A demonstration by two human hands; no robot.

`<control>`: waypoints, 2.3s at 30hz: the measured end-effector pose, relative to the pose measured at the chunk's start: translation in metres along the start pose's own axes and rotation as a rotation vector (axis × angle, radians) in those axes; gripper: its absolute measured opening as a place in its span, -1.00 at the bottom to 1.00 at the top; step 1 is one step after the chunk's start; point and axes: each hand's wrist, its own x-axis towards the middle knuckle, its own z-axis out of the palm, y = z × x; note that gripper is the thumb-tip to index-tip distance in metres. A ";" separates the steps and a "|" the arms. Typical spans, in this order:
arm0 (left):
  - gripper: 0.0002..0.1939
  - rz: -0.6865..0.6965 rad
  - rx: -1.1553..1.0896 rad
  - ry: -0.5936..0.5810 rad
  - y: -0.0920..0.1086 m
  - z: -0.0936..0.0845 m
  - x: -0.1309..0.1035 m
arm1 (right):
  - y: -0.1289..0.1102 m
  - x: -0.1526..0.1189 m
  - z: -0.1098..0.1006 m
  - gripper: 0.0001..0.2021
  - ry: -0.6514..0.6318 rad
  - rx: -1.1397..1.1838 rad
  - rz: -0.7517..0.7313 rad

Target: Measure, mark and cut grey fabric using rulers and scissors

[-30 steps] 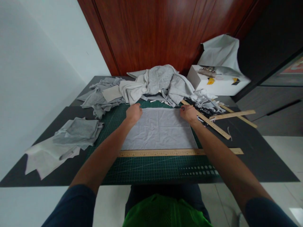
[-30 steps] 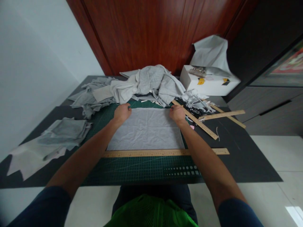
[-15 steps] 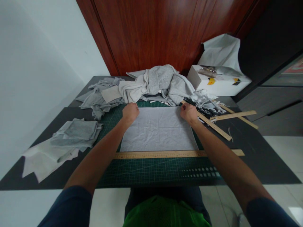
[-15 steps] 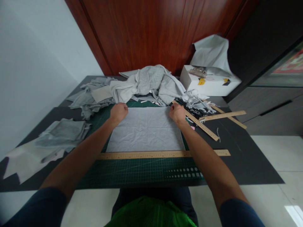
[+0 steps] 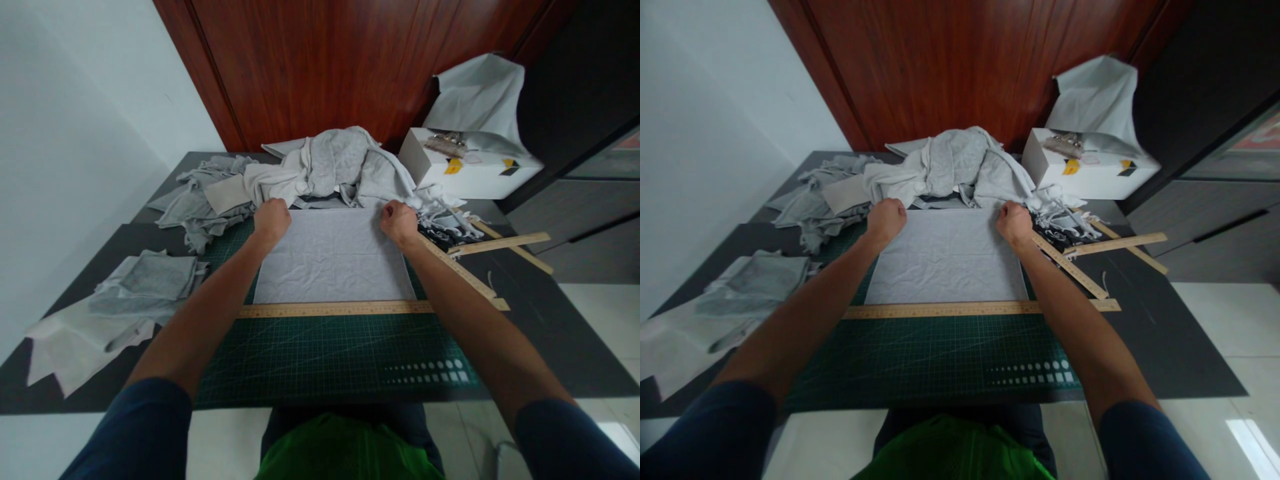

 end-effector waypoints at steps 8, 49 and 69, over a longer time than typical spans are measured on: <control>-0.62 0.003 -0.028 -0.011 0.000 0.008 0.003 | -0.001 -0.002 -0.011 -0.68 -0.001 0.039 -0.049; -0.84 0.220 -0.394 -0.208 -0.095 -0.019 -0.177 | 0.086 -0.219 -0.058 -0.84 0.219 0.163 -0.254; -0.78 0.276 -0.390 -0.286 -0.094 -0.016 -0.176 | 0.088 -0.219 -0.055 -0.89 0.197 0.121 -0.183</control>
